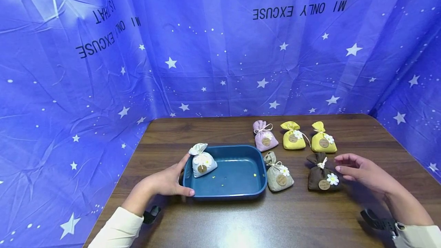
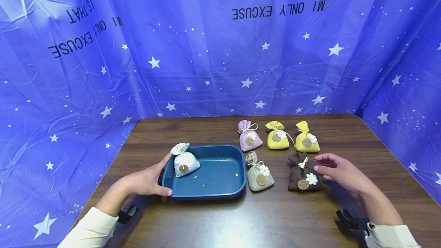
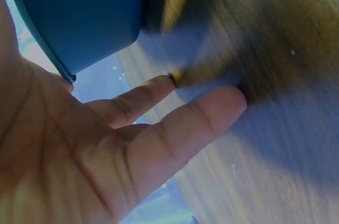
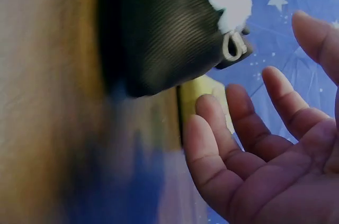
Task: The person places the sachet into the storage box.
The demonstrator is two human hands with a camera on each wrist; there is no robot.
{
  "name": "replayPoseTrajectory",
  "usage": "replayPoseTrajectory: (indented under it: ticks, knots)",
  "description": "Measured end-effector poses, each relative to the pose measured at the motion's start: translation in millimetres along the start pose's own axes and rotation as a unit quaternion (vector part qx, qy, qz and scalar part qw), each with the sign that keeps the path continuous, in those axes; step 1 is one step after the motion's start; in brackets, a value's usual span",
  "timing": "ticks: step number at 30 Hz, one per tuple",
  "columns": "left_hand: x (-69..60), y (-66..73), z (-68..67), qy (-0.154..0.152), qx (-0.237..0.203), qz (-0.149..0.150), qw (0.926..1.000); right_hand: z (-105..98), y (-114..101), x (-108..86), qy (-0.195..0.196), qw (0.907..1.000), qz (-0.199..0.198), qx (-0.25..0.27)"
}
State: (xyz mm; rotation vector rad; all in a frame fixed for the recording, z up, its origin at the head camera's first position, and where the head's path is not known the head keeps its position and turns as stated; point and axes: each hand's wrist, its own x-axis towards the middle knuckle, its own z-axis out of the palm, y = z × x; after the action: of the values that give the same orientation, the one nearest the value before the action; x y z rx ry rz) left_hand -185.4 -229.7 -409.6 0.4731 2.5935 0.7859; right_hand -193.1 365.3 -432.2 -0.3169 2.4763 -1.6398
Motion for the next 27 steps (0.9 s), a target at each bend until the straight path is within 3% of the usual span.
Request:
replayPoseTrajectory:
  ticks: [6,12,19,27]
  knots:
    - [0.3,-1.3,0.8,0.003,-0.003,0.005,1.0000,2,7,-2.2,-0.048,0.9986,0.021,0.000]
    - [0.1,-1.7,1.9,0.006,-0.002,0.011,0.9999,4,13,-2.5,-0.091,0.9958,0.006,0.014]
    - [-0.5,-1.9,1.8,0.007,-0.004,0.008,0.9999,7,15,-2.9,-0.092,0.9957,0.010,0.003]
    - [-1.2,-1.7,2.2,0.009,-0.002,0.014,0.9999,8,15,-1.4,-0.105,0.9943,-0.016,-0.005]
